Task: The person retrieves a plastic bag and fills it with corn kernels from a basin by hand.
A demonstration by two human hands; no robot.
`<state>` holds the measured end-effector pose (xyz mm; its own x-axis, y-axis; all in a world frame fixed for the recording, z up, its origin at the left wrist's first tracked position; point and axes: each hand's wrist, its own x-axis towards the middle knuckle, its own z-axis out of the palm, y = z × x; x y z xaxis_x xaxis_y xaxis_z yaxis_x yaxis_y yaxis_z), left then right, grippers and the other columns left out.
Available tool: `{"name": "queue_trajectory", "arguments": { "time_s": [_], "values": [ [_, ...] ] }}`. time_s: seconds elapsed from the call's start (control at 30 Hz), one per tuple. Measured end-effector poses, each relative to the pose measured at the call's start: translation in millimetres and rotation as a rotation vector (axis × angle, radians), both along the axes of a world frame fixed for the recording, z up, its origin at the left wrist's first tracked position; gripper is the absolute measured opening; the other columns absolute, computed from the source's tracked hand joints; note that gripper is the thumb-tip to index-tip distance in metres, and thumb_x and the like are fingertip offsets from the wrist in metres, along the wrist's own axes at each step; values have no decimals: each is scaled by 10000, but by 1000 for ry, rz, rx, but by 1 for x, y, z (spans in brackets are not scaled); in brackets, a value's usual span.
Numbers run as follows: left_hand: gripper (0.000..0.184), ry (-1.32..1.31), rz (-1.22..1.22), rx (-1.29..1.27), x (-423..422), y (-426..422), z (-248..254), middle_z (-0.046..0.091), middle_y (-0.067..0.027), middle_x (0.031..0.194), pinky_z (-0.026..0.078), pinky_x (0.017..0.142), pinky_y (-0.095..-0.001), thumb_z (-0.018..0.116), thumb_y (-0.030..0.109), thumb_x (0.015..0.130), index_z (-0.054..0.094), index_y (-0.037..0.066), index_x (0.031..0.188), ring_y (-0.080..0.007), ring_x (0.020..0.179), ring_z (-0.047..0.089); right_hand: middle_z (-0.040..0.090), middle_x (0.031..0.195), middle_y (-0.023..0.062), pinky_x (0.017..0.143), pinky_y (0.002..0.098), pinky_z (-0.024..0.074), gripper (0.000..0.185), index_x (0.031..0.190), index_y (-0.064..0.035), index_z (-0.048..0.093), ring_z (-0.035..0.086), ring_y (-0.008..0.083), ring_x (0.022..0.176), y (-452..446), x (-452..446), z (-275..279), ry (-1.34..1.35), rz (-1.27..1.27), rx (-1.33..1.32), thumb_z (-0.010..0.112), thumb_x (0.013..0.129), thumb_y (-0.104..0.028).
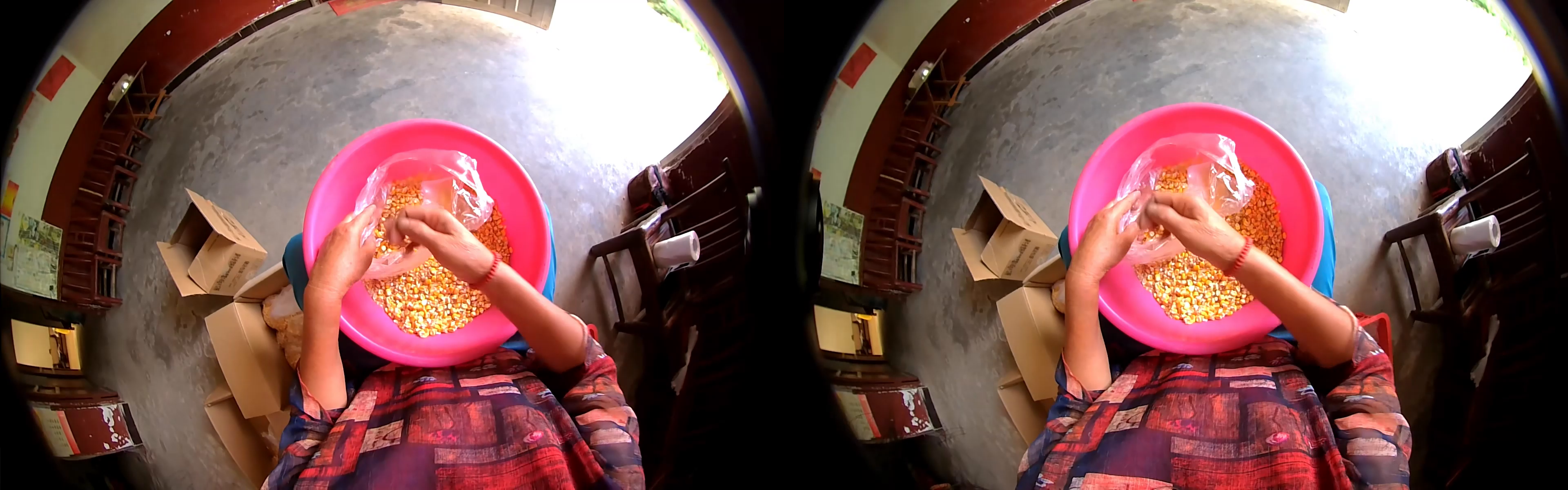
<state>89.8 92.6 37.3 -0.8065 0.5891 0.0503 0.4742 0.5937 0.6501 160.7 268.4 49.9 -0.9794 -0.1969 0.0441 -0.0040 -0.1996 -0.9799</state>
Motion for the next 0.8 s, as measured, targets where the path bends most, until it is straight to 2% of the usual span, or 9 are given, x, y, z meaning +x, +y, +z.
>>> {"name": "queue_trajectory", "arguments": {
  "time_s": [0.03, 0.1, 0.17, 0.2, 0.23, 0.3, 0.33, 0.47, 0.8],
  "values": [
    [421, 69, -8, 4, -1, -1, -2, 567, -224, 1117, 439, 877, -412, 527, 40, 777, 517, 12, 1197, -370, 1047, 537, 565, 803, -8, 737, 257, 438, 248, 832, -21, 572, 523, 76, 791, 6, 6, 3, -1, 0, 0, 443, 952, -195],
    [420, 60, -12, 10, 0, -2, -3, 565, -227, 1119, 437, 881, -412, 524, 52, 782, 517, 13, 1201, -372, 1046, 537, 606, 743, 36, 650, 298, 476, 223, 863, -24, 601, 572, 144, 665, 19, 17, 4, -132, 404, 340, 464, 912, -193],
    [420, 50, -19, 17, -1, -1, -2, 563, -229, 1121, 436, 885, -412, 521, 63, 788, 518, 14, 1205, -374, 1044, 536, 635, 745, 103, 617, 371, 487, 212, 851, -16, 605, 603, 236, 635, 26, 26, -20, 214, 471, 715, 486, 875, -190],
    [430, 27, -12, -1, -1, -1, -2, 564, -227, 1141, 423, 910, -387, 543, 85, 788, 514, -3, 1208, -359, 1072, 535, 630, 824, 152, 636, 423, 495, 182, 852, -16, 595, 623, 307, 699, 27, 30, -29, 193, 481, 945, 501, 839, -171],
    [445, 5, -3, -19, -1, -1, -1, 565, -224, 1161, 411, 935, -363, 565, 108, 789, 511, -21, 1211, -343, 1100, 533, 630, 824, 152, 636, 423, 495, 182, 852, -16, 595, 623, 307, 699, 26, 35, -39, 192, 482, 943, 501, 839, -171],
    [446, -11, 0, -15, -1, -1, 1, 564, -226, 1161, 410, 936, -364, 563, 108, 789, 510, -20, 1213, -345, 1101, 533, 608, 868, 161, 641, 436, 508, 156, 888, -26, 578, 633, 317, 734, 21, 41, -60, 187, 122, 1356, 495, 830, -145],
    [448, -24, 0, -7, -1, -1, 2, 564, -227, 1161, 408, 936, -365, 562, 108, 789, 509, -19, 1215, -346, 1101, 532, 585, 897, 170, 647, 432, 519, 207, 993, -32, 549, 635, 322, 752, 19, 40, -69, 171, 102, 1357, 495, 829, -145],
    [448, -22, -9, -25, -1, 1, 2, 563, -230, 1162, 407, 936, -369, 561, 111, 789, 508, -22, 1214, -349, 1102, 530, 587, 912, 179, 645, 419, 530, 297, 1086, -18, 484, 636, 322, 753, -4, 40, -68, 247, 217, 1321, 483, 867, -219],
    [434, -20, -22, -18, -1, -2, 1, 556, -236, 1170, 403, 946, -369, 548, 114, 794, 517, -24, 1204, -347, 1108, 527, 607, 795, 196, 648, 457, 494, 313, 958, -32, 546, 615, 353, 714, -27, 62, -61, 274, 506, 1113, 413, 913, -312]
  ]
}}
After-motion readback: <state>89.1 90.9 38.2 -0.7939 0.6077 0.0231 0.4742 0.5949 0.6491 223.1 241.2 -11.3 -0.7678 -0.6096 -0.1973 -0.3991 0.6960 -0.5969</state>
